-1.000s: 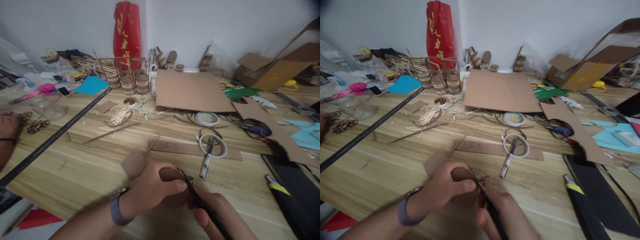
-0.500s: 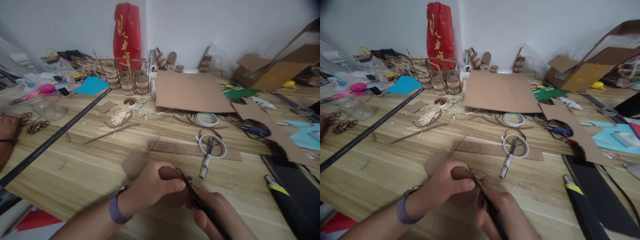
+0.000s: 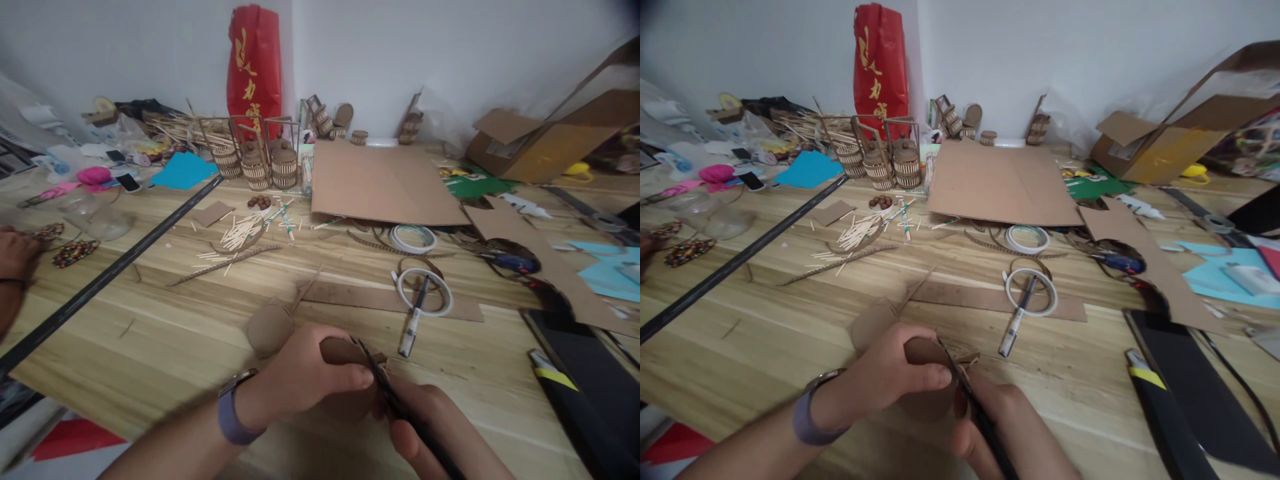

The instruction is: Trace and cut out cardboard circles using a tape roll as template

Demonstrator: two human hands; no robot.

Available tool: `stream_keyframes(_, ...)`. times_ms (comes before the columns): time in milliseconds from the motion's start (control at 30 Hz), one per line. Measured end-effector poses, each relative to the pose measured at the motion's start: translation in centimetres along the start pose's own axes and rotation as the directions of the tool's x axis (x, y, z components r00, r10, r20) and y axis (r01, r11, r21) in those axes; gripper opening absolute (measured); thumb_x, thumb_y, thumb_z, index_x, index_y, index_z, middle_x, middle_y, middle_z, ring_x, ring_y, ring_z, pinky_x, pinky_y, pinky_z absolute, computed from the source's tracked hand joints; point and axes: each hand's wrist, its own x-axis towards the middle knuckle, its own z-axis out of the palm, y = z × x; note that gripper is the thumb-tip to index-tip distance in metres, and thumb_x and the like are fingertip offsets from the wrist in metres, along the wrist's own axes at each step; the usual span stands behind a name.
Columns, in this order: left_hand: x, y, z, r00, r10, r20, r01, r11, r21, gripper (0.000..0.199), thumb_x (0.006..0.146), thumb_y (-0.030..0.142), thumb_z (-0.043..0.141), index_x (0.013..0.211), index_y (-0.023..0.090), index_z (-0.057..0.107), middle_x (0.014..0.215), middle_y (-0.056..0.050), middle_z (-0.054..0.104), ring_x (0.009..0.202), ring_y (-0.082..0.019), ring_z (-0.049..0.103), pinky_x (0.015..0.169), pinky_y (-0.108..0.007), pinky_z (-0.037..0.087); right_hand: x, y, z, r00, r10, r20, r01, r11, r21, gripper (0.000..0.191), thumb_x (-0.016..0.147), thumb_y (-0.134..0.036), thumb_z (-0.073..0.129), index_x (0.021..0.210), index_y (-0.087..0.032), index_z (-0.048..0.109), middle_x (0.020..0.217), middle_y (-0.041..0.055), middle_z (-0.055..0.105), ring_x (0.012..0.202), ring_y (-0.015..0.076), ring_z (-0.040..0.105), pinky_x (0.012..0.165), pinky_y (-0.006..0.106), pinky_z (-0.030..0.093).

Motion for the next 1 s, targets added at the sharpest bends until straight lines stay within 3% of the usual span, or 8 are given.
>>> stream_keyframes(400, 0.0, -0.7, -0.5, 1.000, 0.000, 0.006, 0.000, 1.000, 0.031, 0.021, 0.075, 0.035, 0.084, 0.088, 0.019, 0.079, 0.091, 0.000, 0.081, 0.093, -0.025, 0.071, 0.081, -0.030, 0.053, 0.3, -0.2, -0.2, 1.000, 0.002, 0.012, -0.002, 0.999, 0.048, 0.075, 0.088, -0.089, 0.029, 0.076, -0.021, 0.059, 0.061, 0.0009, 0.059, 0.051, 0.0150, 0.051, 0.047, 0.025, 0.035)
stream_keyframes(667, 0.2, -0.6, -0.4, 1.000, 0.005, -0.008, -0.004, 0.999, 0.038, 0.025, 0.072, 0.036, 0.083, 0.089, 0.018, 0.079, 0.092, -0.001, 0.081, 0.093, -0.025, 0.071, 0.078, -0.029, 0.053, 0.2, -0.1, -0.1, 1.000, -0.004, 0.004, 0.004, 1.000, 0.024, 0.073, 0.090, -0.087, 0.030, 0.077, -0.022, 0.060, 0.062, 0.0001, 0.062, 0.051, 0.0157, 0.054, 0.049, 0.026, 0.038)
stream_keyframes(1000, 0.3, 0.1, -0.5, 0.984, 0.002, 0.176, 0.010, 0.998, -0.070, 0.025, 0.076, 0.040, 0.081, 0.083, 0.016, 0.078, 0.084, -0.003, 0.079, 0.085, -0.023, 0.069, 0.080, -0.030, 0.050, -0.2, 1.1, -0.1, 0.999, 0.002, 0.034, -0.002, 1.000, 0.024, 0.086, 0.080, -0.095, 0.025, 0.089, -0.020, 0.067, 0.062, -0.0005, 0.056, 0.054, 0.0166, 0.050, 0.050, 0.027, 0.034)
